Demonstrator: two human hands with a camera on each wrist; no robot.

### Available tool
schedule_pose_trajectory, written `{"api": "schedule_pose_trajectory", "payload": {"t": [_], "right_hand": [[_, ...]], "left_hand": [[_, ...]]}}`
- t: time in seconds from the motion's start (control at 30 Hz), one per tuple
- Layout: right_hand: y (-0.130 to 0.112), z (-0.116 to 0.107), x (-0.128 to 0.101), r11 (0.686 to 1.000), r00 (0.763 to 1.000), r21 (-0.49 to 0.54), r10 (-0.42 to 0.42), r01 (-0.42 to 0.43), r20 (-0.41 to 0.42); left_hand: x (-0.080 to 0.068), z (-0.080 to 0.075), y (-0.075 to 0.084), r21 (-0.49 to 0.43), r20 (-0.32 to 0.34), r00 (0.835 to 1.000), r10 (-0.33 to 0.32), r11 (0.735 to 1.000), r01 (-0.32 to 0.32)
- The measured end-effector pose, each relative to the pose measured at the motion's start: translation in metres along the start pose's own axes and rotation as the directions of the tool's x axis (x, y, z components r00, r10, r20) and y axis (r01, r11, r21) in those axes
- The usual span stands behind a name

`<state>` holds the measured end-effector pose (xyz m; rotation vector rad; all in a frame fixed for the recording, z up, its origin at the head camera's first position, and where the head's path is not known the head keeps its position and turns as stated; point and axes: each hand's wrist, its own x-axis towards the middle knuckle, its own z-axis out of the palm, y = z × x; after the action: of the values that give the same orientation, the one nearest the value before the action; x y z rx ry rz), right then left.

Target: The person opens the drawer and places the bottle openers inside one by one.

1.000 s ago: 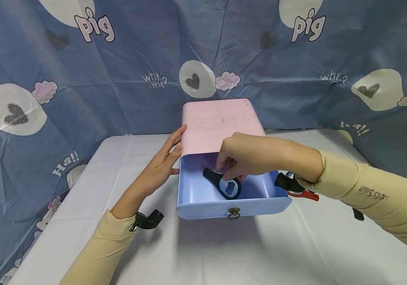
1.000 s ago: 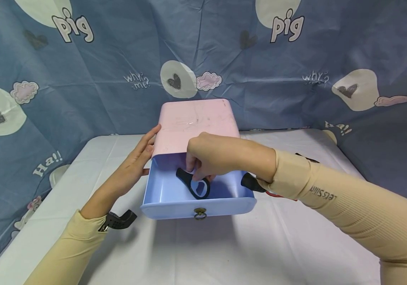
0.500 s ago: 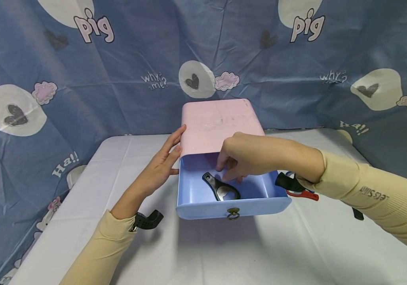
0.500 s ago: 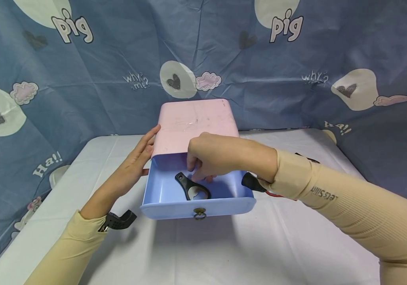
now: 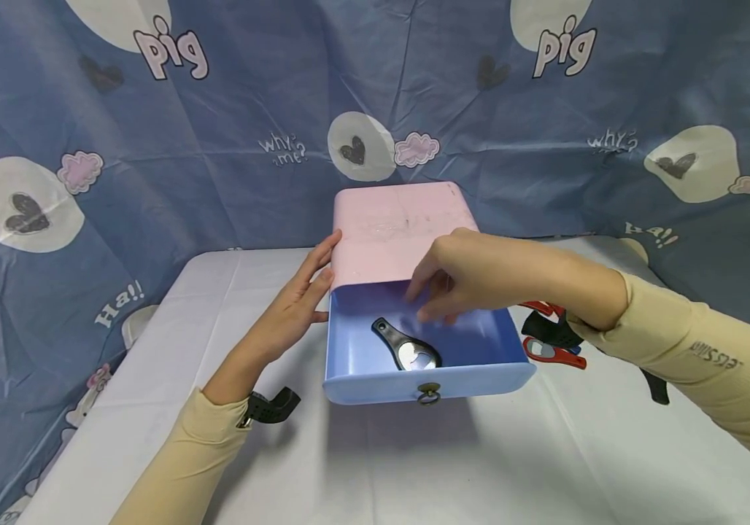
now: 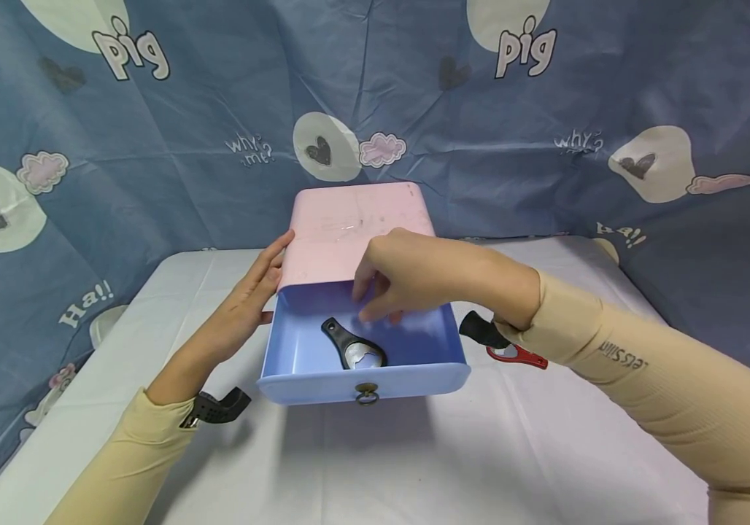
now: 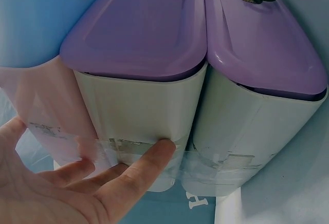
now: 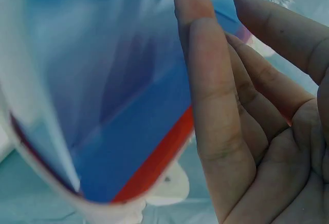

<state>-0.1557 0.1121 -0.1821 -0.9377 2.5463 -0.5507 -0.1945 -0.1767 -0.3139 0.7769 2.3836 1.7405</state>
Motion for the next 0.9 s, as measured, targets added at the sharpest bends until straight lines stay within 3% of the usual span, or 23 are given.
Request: {"api": "schedule_pose_trajectory", "payload": {"t": [0.23,0.47,0.9], "right_hand": [[0.008,-0.012,-0.022,0.999,0.996,-0.022,0.035,-0.037,-0.082],[0.023,-0.024,-0.046,0.994,0.983,0.05,0.101,-0.094,-0.151],[0.08,-0.027,-0.093,0.975,0.912,0.111,0.221,-0.194,-0.345]], "left_hand": [[0.001,0.0,-0.001,0.001,0.003,1.0,0.004,1.0,-0.004],[0.001,0.0,-0.001,-0.004,0.006,1.0,-0.002,1.0,0.002],[0.002,-0.001,0.0,0.008,0.006,1.0,-0.003,1.0,0.003]]}}
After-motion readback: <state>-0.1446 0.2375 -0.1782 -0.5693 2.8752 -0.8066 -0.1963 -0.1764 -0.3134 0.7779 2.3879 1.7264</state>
